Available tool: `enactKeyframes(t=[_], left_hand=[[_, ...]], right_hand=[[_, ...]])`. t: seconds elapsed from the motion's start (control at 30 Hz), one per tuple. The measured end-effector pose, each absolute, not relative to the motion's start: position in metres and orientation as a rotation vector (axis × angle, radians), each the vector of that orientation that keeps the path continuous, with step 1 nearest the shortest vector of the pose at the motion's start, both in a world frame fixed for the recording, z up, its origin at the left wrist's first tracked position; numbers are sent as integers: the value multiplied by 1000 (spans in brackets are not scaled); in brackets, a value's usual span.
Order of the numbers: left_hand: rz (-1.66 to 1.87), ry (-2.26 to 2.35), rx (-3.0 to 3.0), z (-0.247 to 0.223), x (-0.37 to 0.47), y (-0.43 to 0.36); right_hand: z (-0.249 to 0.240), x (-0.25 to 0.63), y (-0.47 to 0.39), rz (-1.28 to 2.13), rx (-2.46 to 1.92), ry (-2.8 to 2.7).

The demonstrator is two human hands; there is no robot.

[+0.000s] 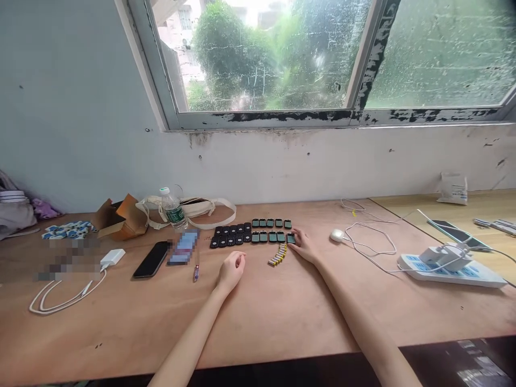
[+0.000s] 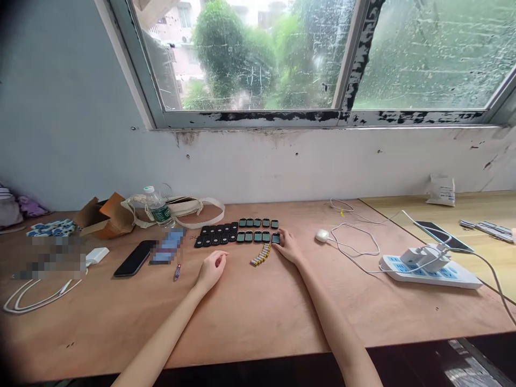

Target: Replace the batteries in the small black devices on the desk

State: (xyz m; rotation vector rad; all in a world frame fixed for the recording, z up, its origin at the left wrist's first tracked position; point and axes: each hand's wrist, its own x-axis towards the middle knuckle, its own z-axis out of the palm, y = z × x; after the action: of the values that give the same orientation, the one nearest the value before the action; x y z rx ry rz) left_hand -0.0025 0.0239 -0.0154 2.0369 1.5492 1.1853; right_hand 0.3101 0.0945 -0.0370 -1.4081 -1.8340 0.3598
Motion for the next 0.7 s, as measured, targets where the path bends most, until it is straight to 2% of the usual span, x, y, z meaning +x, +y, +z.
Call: enactKeyframes(t=[0.17, 0.43, 0.7], left_hand=[[1190, 1549, 2049, -16, -2, 24], [1135, 1525, 2052, -18, 0, 24], [1225, 1423, 2000, -17, 3, 23]], right_hand=[[-48, 316, 93, 320, -1415, -1591], [-35, 314, 84, 243, -1558, -1598], [-10, 209, 1, 214, -1284, -2003]])
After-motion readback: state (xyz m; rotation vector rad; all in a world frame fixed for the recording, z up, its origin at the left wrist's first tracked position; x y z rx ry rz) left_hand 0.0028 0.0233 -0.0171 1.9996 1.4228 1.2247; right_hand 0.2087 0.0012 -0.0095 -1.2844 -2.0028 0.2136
